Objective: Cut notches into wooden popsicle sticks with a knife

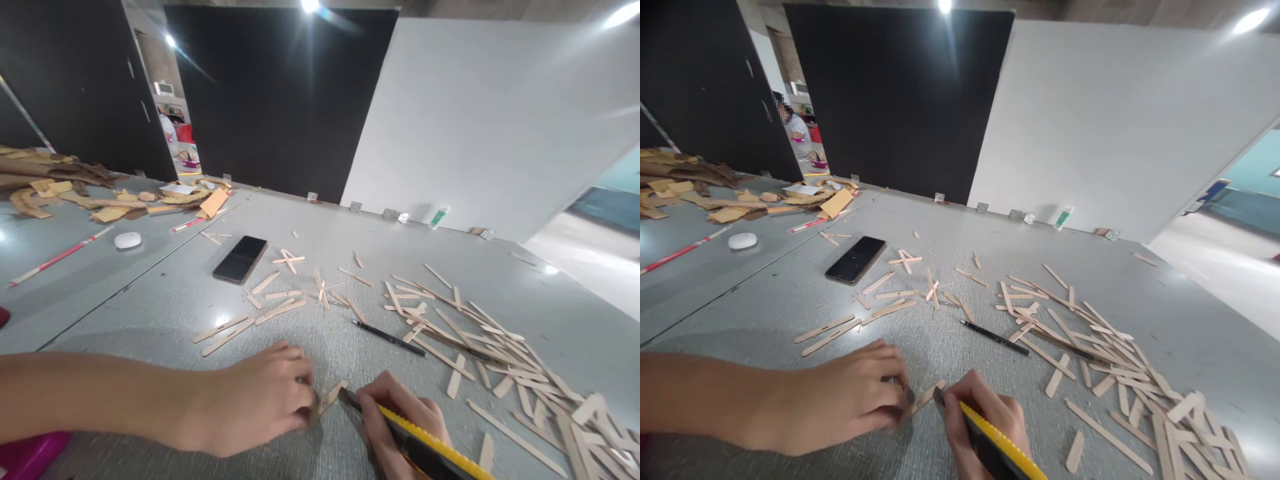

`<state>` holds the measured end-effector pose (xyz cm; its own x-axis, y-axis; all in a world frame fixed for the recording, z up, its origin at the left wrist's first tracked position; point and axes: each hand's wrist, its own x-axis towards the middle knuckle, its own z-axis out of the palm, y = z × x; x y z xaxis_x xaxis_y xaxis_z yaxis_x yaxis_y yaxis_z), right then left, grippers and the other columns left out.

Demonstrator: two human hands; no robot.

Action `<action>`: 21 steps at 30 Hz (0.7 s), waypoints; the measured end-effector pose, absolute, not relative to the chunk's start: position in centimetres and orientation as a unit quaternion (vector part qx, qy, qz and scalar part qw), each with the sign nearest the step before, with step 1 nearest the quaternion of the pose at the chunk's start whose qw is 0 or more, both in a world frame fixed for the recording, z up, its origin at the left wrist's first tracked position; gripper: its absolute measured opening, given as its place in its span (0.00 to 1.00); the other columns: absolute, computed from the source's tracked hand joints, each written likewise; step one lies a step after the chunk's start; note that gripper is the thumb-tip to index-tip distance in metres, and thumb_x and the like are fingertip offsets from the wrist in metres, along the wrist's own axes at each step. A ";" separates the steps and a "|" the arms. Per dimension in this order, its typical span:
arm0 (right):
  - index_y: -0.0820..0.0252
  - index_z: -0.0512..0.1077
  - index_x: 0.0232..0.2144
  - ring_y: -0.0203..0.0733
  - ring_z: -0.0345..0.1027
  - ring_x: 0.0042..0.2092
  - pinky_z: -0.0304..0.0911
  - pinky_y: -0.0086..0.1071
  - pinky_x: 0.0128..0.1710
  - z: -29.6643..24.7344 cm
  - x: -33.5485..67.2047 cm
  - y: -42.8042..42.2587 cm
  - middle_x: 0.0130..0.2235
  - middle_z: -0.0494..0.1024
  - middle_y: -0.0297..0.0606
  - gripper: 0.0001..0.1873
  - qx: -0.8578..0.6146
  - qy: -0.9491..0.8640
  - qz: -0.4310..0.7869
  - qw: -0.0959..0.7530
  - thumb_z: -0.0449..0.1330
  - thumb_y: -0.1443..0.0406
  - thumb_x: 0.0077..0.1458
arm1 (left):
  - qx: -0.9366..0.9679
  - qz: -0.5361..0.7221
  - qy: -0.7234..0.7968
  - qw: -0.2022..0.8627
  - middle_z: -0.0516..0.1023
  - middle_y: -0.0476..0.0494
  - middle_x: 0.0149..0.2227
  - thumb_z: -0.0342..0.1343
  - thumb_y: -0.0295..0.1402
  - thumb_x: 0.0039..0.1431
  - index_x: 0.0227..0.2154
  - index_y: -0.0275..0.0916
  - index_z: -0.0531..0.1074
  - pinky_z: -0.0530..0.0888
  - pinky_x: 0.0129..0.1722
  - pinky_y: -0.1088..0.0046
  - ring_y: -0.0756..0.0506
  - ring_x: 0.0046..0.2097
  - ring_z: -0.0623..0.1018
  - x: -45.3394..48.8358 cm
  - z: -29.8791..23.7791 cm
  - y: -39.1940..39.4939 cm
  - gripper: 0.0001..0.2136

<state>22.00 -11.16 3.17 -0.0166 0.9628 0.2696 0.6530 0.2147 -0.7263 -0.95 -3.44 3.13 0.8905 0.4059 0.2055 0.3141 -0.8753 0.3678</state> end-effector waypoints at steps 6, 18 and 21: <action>0.52 0.71 0.29 0.37 0.58 0.21 0.56 0.32 0.24 2.6 22.2 -10.4 0.20 0.64 0.27 0.18 -0.575 -0.696 0.231 0.363 0.55 0.53 0.69 | 0.953 0.147 0.132 0.230 0.82 0.48 0.46 0.63 0.33 0.68 0.38 0.46 0.81 0.71 0.56 0.62 0.43 0.51 0.78 -1.1 3.8 -3.3 0.03; 0.53 0.73 0.35 0.39 0.65 0.24 0.62 0.31 0.24 2.5 22.6 -10.9 0.24 0.72 0.31 0.26 -0.643 -0.575 0.356 0.361 0.51 0.41 0.68 | 0.976 0.133 0.110 0.135 0.63 0.34 0.71 0.59 0.42 0.69 0.57 0.49 0.76 0.68 0.64 0.41 0.28 0.70 0.65 -1.3 3.0 -3.3 0.16; 0.53 0.72 0.34 0.38 0.64 0.23 0.61 0.30 0.23 2.3 22.8 -10.7 0.23 0.71 0.30 0.27 -0.632 -0.587 0.359 0.357 0.51 0.40 0.68 | 0.978 0.136 0.094 0.127 0.60 0.34 0.72 0.59 0.44 0.69 0.58 0.49 0.75 0.68 0.63 0.39 0.27 0.72 0.61 -1.3 2.5 -2.9 0.18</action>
<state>22.78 -10.74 2.34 0.0535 0.9980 -0.0350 0.4855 -0.0566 -0.8724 -1.27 -2.90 2.48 0.9455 0.2184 0.2417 0.1493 -0.9500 0.2744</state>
